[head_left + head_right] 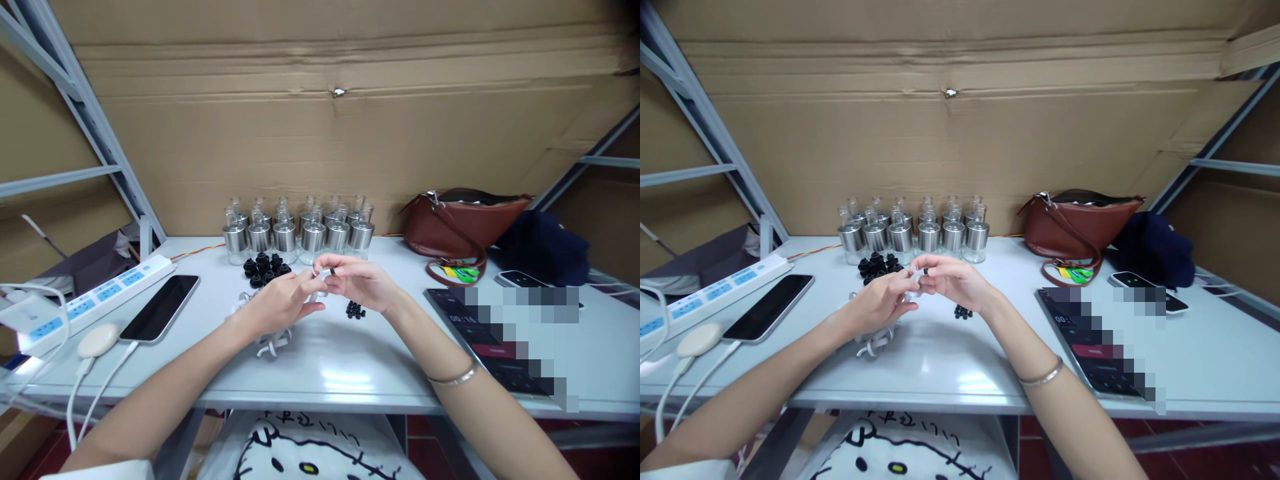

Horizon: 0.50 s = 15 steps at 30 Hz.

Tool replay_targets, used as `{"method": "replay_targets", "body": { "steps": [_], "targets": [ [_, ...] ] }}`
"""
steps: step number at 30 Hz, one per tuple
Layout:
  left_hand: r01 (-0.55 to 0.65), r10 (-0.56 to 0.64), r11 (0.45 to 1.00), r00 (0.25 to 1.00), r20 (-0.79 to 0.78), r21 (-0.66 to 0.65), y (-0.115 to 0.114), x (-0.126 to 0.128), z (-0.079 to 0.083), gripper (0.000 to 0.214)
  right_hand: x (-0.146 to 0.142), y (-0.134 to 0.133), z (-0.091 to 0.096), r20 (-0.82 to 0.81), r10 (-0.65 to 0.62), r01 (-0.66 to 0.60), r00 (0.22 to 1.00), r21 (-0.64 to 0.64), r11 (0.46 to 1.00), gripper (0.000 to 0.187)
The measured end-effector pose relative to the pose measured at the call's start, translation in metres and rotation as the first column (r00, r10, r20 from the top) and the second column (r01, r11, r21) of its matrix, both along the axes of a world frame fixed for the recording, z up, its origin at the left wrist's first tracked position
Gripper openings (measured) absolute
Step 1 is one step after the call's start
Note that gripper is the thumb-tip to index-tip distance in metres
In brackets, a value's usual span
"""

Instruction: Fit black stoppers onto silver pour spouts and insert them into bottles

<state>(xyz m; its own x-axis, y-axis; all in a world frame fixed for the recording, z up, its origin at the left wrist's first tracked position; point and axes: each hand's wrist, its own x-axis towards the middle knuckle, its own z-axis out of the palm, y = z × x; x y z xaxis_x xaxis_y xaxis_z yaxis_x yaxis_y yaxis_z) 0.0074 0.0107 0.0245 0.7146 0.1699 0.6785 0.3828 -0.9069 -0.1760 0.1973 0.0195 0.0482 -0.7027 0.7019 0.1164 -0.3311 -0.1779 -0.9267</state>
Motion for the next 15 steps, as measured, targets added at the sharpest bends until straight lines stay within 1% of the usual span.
{"method": "replay_targets", "body": {
  "steps": [4,7,9,11,15],
  "targets": [
    [-0.005,0.005,1.000,1.000,0.006,0.020,0.000,-0.001,0.000,0.013,-0.001,-0.001,0.002,-0.002,-0.022,0.022,1.000,0.020,1.000,0.017],
    [0.009,-0.009,1.000,1.000,0.024,-0.002,0.000,0.000,0.001,0.013,-0.006,-0.002,0.000,0.008,-0.082,0.081,0.997,0.069,0.994,0.018],
    [0.029,-0.028,0.999,0.999,0.032,-0.028,-0.001,0.000,0.001,0.015,-0.010,-0.002,-0.003,0.065,-0.145,0.133,0.987,0.164,0.977,0.023],
    [0.045,-0.044,0.998,0.999,0.023,-0.047,-0.002,0.001,0.001,0.017,-0.013,-0.002,-0.007,0.176,-0.215,0.161,0.961,0.279,0.947,0.032],
    [0.028,-0.030,0.997,0.999,-0.022,-0.068,-0.002,0.002,-0.003,0.023,-0.016,0.001,-0.013,0.374,-0.343,0.140,0.862,0.474,0.869,0.045]
  ]
}}
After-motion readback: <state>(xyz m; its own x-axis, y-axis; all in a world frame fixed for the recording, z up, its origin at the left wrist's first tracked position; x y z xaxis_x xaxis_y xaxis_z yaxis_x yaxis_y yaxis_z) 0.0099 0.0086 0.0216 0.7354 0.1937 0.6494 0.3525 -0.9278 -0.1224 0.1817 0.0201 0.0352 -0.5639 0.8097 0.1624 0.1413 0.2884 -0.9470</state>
